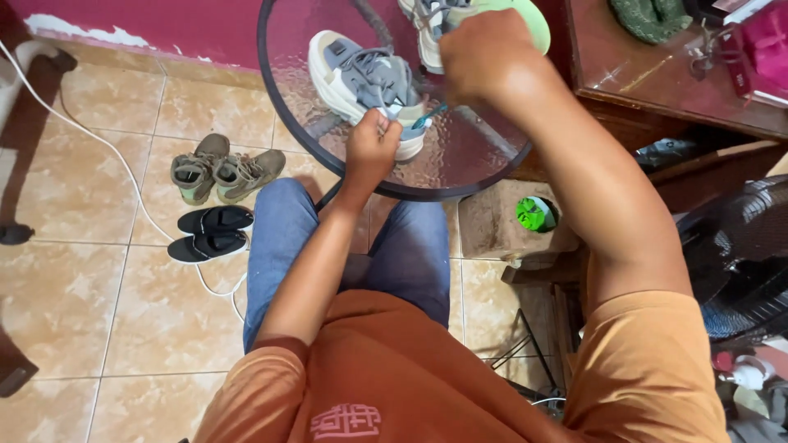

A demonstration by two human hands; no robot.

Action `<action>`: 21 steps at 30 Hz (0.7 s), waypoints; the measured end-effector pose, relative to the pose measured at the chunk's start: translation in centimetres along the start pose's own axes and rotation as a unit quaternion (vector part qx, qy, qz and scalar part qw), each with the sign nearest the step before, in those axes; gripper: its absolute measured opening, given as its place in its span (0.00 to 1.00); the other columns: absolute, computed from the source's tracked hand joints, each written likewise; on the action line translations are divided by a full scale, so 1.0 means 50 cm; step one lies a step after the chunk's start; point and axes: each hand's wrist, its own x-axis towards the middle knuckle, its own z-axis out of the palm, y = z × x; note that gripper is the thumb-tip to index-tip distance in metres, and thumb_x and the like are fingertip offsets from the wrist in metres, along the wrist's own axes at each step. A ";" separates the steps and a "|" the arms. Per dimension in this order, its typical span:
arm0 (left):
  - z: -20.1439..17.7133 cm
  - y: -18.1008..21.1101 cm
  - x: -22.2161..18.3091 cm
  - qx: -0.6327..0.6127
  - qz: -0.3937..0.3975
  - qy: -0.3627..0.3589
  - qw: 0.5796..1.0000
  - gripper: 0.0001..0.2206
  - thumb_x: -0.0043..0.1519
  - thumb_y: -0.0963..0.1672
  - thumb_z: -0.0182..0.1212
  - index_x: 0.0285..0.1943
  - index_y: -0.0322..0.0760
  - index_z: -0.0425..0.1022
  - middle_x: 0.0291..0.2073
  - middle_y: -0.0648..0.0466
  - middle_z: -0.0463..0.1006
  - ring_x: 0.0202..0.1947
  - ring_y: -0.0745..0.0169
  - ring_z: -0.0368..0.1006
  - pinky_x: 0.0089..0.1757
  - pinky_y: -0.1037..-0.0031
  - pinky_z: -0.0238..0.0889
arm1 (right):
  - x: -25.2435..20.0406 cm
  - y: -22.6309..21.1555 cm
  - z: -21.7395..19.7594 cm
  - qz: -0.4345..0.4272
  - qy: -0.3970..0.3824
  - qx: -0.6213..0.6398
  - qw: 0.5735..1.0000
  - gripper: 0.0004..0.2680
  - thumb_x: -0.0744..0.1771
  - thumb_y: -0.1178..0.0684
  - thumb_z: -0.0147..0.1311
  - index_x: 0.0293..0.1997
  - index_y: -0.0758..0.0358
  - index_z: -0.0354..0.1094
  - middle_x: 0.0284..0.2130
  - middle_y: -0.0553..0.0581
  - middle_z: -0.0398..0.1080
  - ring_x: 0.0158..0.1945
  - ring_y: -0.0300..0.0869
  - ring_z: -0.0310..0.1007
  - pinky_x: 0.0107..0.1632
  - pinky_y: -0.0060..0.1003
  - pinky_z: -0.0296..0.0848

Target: Cleaning the sole of a sneaker using a toothbrush and cleaning solution.

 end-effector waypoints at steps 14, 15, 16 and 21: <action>-0.071 -0.050 0.065 0.089 0.057 -0.059 0.993 0.11 0.57 0.48 0.58 0.27 0.42 0.66 0.20 0.54 0.78 0.27 0.47 0.74 0.34 0.59 0.60 | 0.009 0.181 0.131 0.081 0.139 -0.022 0.987 0.08 0.63 0.43 0.59 0.36 0.51 0.79 0.28 0.52 0.78 0.32 0.50 0.79 0.27 0.44 0.70; -0.081 -0.063 0.064 0.094 0.095 -0.029 0.991 0.11 0.58 0.49 0.60 0.27 0.43 0.68 0.20 0.52 0.74 0.25 0.49 0.72 0.33 0.58 0.59 | -0.013 0.205 0.141 0.061 0.121 0.048 0.990 0.15 0.64 0.35 0.62 0.40 0.55 0.81 0.33 0.57 0.79 0.37 0.54 0.78 0.31 0.48 0.66; -0.090 -0.055 0.062 0.092 0.093 -0.026 0.991 0.11 0.58 0.49 0.60 0.27 0.43 0.68 0.20 0.52 0.74 0.25 0.49 0.72 0.33 0.58 0.59 | -0.038 0.199 0.144 0.059 0.121 0.044 0.990 0.15 0.64 0.35 0.62 0.40 0.55 0.81 0.33 0.57 0.79 0.37 0.54 0.78 0.31 0.48 0.66; -0.134 0.025 0.025 0.064 0.192 0.112 0.973 0.08 0.55 0.42 0.62 0.40 0.39 0.70 0.37 0.53 0.72 0.38 0.55 0.71 0.44 0.64 0.62 | -0.142 0.116 0.215 -0.022 0.149 0.484 0.862 0.11 0.71 0.48 0.56 0.49 0.67 0.77 0.46 0.65 0.78 0.45 0.49 0.81 0.47 0.47 0.76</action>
